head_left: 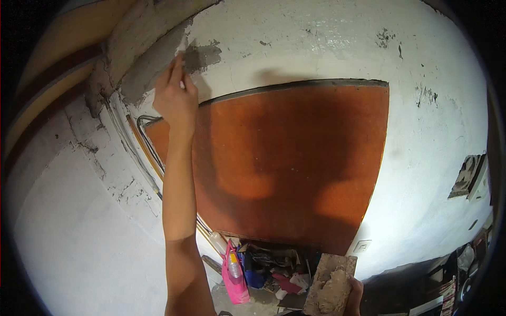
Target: Applying plaster or wall putty to repair a wall using a spatula and a hawk.
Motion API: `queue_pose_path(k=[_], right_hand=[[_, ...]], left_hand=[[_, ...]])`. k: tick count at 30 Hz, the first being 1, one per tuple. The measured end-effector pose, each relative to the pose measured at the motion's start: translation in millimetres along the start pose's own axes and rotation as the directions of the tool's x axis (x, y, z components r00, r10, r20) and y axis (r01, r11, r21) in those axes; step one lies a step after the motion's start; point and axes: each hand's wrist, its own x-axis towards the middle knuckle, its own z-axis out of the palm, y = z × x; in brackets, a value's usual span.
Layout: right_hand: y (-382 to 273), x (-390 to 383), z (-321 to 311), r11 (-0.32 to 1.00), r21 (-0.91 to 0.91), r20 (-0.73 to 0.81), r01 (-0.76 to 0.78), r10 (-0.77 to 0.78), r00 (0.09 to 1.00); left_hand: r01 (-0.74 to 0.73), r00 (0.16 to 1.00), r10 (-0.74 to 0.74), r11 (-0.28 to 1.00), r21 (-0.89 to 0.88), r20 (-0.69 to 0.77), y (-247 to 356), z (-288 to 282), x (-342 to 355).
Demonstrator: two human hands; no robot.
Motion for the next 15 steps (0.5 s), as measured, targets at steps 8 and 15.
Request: queue_pose_path(k=[8, 15], right_hand=[[-9, -7, 9, 0.999, -0.013, 0.003, -0.03, 0.03, 1.0], [-6, -1, 14, 1.0, 0.009, 0.004, -0.028, 0.028, 1.0]], left_hand=[[-0.302, 0.915, 0.283, 0.953, 0.024, 0.287, 34, 4, -43], [-0.152, 0.987, 0.149, 0.986, 0.067, 0.056, 9, 12, -2]])
